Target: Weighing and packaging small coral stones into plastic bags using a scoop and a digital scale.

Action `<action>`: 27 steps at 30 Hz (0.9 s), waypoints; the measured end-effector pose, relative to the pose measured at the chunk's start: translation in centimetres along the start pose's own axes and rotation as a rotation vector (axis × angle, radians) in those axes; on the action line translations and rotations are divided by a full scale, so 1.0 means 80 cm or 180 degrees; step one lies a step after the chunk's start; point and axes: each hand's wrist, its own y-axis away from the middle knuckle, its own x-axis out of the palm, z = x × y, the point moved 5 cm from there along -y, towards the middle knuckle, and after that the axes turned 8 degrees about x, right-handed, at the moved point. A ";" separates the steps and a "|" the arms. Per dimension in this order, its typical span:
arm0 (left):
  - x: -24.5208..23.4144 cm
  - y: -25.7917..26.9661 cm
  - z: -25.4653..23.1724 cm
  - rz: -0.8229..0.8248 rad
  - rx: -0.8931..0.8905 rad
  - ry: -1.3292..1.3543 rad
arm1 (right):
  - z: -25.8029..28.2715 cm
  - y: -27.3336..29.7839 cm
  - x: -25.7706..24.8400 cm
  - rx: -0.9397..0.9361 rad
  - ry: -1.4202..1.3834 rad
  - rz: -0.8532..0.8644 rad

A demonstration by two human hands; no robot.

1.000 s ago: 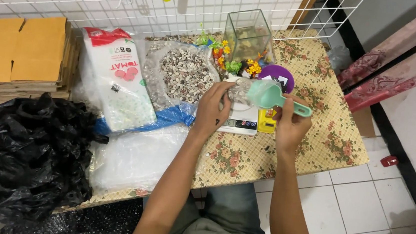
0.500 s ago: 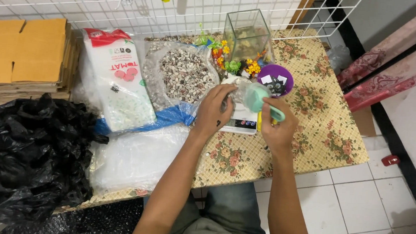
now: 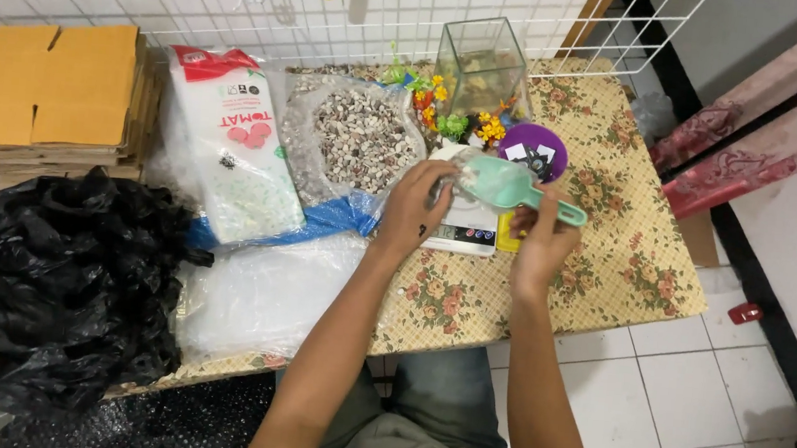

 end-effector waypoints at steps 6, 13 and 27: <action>0.004 0.002 0.007 -0.0225 -0.0017 -0.0270 | 0.025 -0.010 -0.020 -0.0228 0.0092 -0.0006; -0.013 -0.008 -0.049 -0.0028 0.0225 -0.0282 | 0.023 -0.030 -0.002 -0.0138 -0.0011 0.0230; -0.028 -0.024 -0.052 -0.0256 -0.0250 0.0246 | 0.075 -0.031 -0.051 -0.0337 0.0030 -0.0408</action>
